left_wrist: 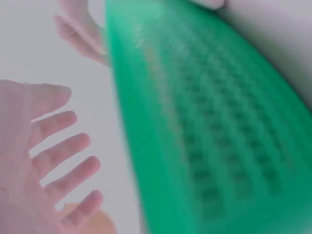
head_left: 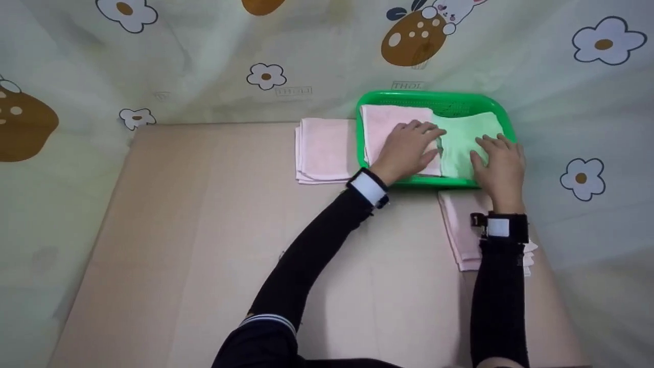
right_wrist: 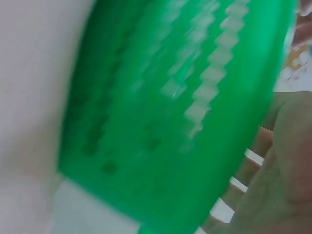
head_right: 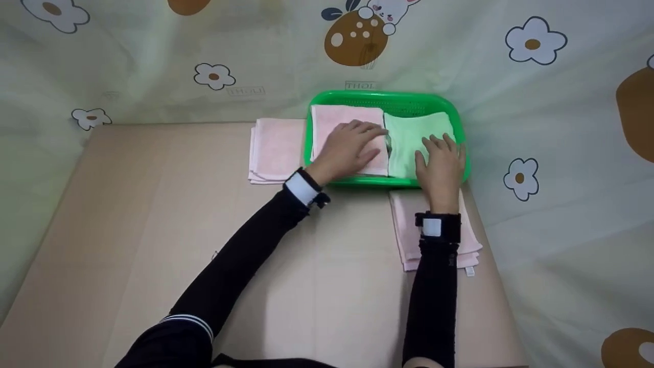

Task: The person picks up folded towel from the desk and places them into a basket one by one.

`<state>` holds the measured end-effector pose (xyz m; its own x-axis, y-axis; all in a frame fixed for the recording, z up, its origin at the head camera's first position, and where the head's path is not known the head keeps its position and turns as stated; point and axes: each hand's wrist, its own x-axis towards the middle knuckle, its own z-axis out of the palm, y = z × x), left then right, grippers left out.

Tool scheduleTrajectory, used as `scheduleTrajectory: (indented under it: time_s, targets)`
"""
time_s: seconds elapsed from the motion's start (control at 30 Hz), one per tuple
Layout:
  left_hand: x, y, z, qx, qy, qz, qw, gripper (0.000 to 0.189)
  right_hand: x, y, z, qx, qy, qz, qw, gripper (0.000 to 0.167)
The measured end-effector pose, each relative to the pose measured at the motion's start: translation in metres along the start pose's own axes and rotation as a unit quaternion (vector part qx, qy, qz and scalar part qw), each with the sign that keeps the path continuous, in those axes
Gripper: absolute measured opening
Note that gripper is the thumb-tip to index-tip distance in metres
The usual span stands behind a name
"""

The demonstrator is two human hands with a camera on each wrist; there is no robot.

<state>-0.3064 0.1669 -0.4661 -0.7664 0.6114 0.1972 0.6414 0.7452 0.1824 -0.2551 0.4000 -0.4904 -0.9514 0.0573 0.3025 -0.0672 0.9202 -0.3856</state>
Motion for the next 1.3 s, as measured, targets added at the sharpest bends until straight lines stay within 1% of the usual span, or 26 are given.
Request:
scheduleTrajectory:
  time_s: [0.03,0.07,0.1,0.13,0.17,0.23,0.27,0.3,0.33,0.37,0.4,0.43,0.5,0.57,0.67,0.73,0.83,0.97,1.07,1.23,1.3]
  targets:
    - [-0.008,-0.013,-0.006,-0.023,0.026,-0.016,0.9993,0.046,0.000,-0.007,0.002,0.012,0.008,-0.013,0.9998,0.041]
    - [-0.017,-0.027,-0.011,-0.044,0.055,-0.036,0.9969,0.043,0.000,-0.014,0.005,0.023,0.015,-0.028,0.9992,0.040]
    - [-0.026,-0.044,-0.015,-0.062,0.084,-0.058,0.9928,0.042,0.000,-0.022,0.009,0.033,0.020,-0.044,0.9983,0.040]
    - [-0.037,-0.062,-0.017,-0.076,0.112,-0.086,0.9871,0.040,0.001,-0.029,0.014,0.042,0.024,-0.061,0.9970,0.039]
    - [-0.047,-0.080,-0.018,-0.086,0.139,-0.116,0.9797,0.038,0.000,-0.037,0.019,0.048,0.022,-0.076,0.9957,0.039]
    - [-0.069,-0.116,-0.017,-0.095,0.171,-0.184,0.9631,0.037,0.000,-0.050,0.028,0.054,0.008,-0.102,0.9932,0.040]
    - [-0.079,-0.132,-0.014,-0.095,0.176,-0.220,0.9548,0.038,-0.001,-0.056,0.033,0.053,-0.003,-0.114,0.9921,0.041]
    - [-0.090,-0.147,-0.011,-0.095,0.169,-0.255,0.9473,0.041,-0.002,-0.062,0.037,0.052,-0.016,-0.122,0.9910,0.043]
    - [-0.099,-0.160,-0.007,-0.093,0.154,-0.285,0.9415,0.044,-0.002,-0.066,0.041,0.050,-0.030,-0.129,0.9900,0.044]
    - [-0.108,-0.170,-0.003,-0.095,0.132,-0.311,0.9363,0.049,-0.003,-0.070,0.045,0.047,-0.045,-0.133,0.9890,0.045]
    - [-0.116,-0.178,0.002,-0.098,0.106,-0.331,0.9324,0.055,-0.003,-0.072,0.048,0.042,-0.060,-0.135,0.9881,0.047]
    - [-0.122,-0.185,0.007,-0.104,0.081,-0.345,0.9294,0.061,-0.004,-0.074,0.051,0.037,-0.071,-0.138,0.9872,0.048]
    - [-0.132,-0.192,0.015,-0.116,0.035,-0.357,0.9261,0.073,-0.004,-0.076,0.056,0.031,-0.084,-0.142,0.9858,0.048]
    - [-0.137,-0.195,0.021,-0.133,0.013,-0.357,0.9244,0.079,-0.004,-0.077,0.060,0.027,-0.089,-0.145,0.9851,0.047]
    - [-0.138,-0.197,0.026,-0.147,0.009,-0.349,0.9255,0.077,-0.005,-0.078,0.064,0.028,-0.088,-0.146,0.9849,0.045]
    - [-0.137,-0.197,0.028,-0.158,0.011,-0.345,0.9250,0.071,-0.005,-0.079,0.065,0.032,-0.090,-0.146,0.9847,0.045]
    - [-0.137,-0.197,0.030,-0.173,0.004,-0.341,0.9242,0.061,-0.005,-0.079,0.066,0.035,-0.089,-0.145,0.9848,0.044]
    - [-0.139,-0.197,0.031,-0.196,-0.002,-0.333,0.9222,0.046,-0.006,-0.078,0.066,0.038,-0.084,-0.147,0.9848,0.043]
    - [-0.143,-0.197,0.029,-0.208,-0.009,-0.325,0.9226,0.041,-0.006,-0.077,0.067,0.040,-0.082,-0.152,0.9842,0.043]
    - [-0.154,-0.194,0.024,-0.215,-0.032,-0.299,0.9291,0.042,-0.005,-0.077,0.067,0.039,-0.081,-0.157,0.9836,0.043]
    - [-0.160,-0.193,0.022,-0.213,-0.041,-0.286,0.9334,0.041,-0.005,-0.077,0.066,0.038,-0.080,-0.158,0.9835,0.043]
